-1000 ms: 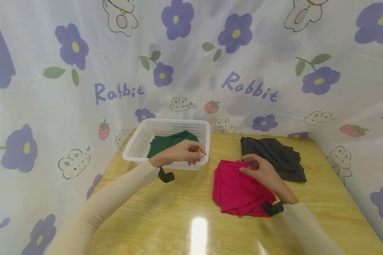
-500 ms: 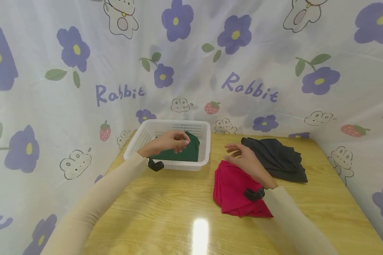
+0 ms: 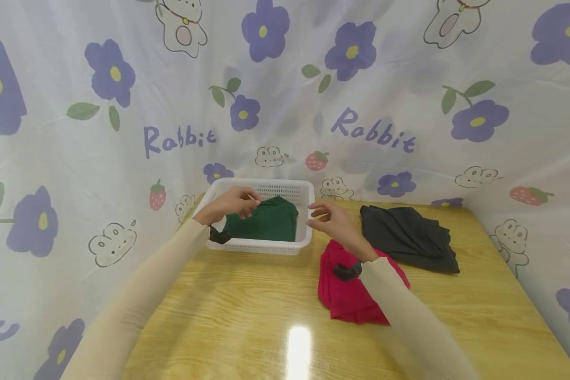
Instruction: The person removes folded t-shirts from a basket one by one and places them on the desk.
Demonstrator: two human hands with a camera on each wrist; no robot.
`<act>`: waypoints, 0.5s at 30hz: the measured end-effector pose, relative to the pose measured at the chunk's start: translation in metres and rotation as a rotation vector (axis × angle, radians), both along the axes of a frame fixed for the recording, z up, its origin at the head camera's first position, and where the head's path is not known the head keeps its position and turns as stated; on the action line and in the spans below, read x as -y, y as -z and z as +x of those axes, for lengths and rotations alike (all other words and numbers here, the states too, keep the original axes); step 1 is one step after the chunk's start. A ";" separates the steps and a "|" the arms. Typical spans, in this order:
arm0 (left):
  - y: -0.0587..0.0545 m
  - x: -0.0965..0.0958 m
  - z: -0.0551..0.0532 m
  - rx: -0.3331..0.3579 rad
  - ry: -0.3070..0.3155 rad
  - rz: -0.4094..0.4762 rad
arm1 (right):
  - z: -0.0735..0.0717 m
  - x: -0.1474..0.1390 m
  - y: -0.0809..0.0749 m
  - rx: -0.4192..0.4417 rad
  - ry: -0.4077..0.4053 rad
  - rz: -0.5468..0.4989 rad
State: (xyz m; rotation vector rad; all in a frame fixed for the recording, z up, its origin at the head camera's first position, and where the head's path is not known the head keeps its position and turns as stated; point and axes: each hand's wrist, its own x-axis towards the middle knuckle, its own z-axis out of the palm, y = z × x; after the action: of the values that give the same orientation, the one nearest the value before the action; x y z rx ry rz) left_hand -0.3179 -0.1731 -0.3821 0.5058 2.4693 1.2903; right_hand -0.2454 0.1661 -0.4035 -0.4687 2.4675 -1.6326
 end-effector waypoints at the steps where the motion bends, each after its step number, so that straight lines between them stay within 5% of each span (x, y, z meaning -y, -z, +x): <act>1: -0.001 0.003 -0.001 0.001 -0.010 -0.004 | -0.003 0.004 0.001 0.000 -0.004 0.001; 15: 0.006 0.029 -0.019 0.080 -0.137 -0.056 | -0.022 0.054 0.005 0.042 -0.051 0.016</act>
State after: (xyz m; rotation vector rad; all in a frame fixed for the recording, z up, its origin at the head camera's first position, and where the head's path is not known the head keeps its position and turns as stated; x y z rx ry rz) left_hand -0.3364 -0.2025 -0.3884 0.2696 2.5030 1.2611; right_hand -0.2676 0.1126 -0.4088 -0.4862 2.4164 -1.5860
